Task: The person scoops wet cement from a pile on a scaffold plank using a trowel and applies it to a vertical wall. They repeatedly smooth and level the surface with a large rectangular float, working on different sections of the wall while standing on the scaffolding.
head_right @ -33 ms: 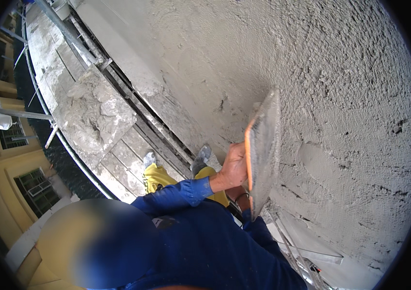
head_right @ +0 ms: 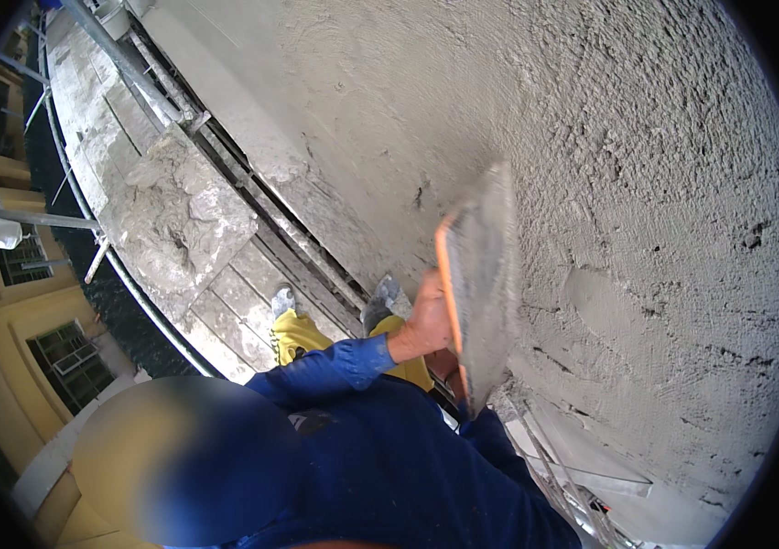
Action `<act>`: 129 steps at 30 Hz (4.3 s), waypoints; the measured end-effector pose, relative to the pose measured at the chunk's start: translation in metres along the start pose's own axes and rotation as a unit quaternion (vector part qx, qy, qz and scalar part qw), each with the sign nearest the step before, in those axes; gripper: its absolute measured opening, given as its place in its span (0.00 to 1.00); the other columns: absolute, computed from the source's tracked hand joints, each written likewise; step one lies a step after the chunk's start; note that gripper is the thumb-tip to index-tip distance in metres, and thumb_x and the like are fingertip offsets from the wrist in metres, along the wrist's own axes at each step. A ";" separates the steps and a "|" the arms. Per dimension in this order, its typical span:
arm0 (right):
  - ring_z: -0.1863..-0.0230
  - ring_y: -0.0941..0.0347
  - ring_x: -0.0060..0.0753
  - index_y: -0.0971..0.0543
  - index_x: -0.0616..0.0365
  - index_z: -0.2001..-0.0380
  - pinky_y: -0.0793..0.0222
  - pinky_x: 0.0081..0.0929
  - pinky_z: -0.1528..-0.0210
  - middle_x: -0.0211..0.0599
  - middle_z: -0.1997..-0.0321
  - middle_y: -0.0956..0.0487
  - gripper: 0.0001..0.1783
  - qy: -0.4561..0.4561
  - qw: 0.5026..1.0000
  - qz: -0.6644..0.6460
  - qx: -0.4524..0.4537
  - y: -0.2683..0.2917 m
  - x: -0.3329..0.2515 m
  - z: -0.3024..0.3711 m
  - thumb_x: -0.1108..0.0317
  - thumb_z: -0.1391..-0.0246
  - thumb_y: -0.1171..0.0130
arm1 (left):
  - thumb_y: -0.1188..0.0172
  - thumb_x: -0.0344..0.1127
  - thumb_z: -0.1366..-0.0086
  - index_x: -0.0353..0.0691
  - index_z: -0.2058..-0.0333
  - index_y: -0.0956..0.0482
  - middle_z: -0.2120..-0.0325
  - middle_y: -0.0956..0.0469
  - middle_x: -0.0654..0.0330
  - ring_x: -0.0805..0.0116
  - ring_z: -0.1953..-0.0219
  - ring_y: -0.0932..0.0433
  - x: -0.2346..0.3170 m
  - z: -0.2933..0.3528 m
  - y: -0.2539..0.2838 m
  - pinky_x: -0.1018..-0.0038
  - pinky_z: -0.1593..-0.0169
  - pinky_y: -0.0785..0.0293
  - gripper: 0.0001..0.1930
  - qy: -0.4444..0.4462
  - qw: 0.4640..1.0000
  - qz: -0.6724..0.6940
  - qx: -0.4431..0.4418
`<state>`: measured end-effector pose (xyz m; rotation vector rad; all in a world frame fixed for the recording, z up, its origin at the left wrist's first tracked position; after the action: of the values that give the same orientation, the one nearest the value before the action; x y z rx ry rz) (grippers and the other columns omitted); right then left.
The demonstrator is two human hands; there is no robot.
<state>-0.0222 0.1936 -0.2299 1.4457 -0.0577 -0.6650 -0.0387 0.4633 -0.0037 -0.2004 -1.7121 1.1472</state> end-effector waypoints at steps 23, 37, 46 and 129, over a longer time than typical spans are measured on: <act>0.65 0.22 0.57 0.23 0.63 0.69 0.29 0.47 0.64 0.52 0.72 0.20 0.30 -0.274 0.931 -0.167 -0.175 0.030 -0.028 0.022 0.41 0.42 0.44 | 0.51 0.68 0.33 0.35 0.56 0.31 0.62 0.31 0.62 0.70 0.59 0.31 -0.021 -0.117 0.142 0.69 0.54 0.29 0.34 0.059 0.953 0.125 0.269; 0.67 0.22 0.55 0.24 0.64 0.70 0.28 0.45 0.64 0.52 0.72 0.20 0.28 -0.294 0.935 -0.182 -0.084 0.019 -0.062 0.014 0.44 0.42 0.42 | 0.59 0.62 0.28 0.39 0.41 0.34 0.45 0.28 0.52 0.52 0.46 0.26 0.113 -0.193 0.155 0.54 0.43 0.27 0.32 -0.042 0.961 0.206 0.179; 0.71 0.26 0.62 0.27 0.64 0.70 0.33 0.48 0.68 0.56 0.77 0.24 0.23 -0.323 0.925 -0.136 0.150 0.029 -0.133 0.040 0.51 0.36 0.48 | 0.61 0.61 0.28 0.43 0.33 0.42 0.36 0.37 0.54 0.50 0.34 0.40 0.284 -0.151 0.149 0.51 0.35 0.37 0.34 -0.107 0.974 0.151 0.132; 0.69 0.23 0.67 0.25 0.63 0.57 0.26 0.53 0.67 0.60 0.68 0.20 0.22 -0.236 0.939 0.091 0.235 0.215 -0.187 -0.152 0.53 0.42 0.41 | 0.55 0.59 0.31 0.43 0.49 0.25 0.52 0.21 0.62 0.60 0.50 0.23 0.074 0.324 0.638 0.65 0.43 0.29 0.26 0.086 0.886 0.079 0.450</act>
<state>-0.0289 0.4094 0.0110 1.6760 -0.7614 -0.8699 -0.5684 0.6557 -0.4505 0.1403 -0.8778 1.8638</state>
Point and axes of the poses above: each hand's wrist, its own z-axis away from the middle knuckle, its own y-axis out of the back of the hand, x = y × z, the point moved 4 cm from there along -z, towards the middle knuckle
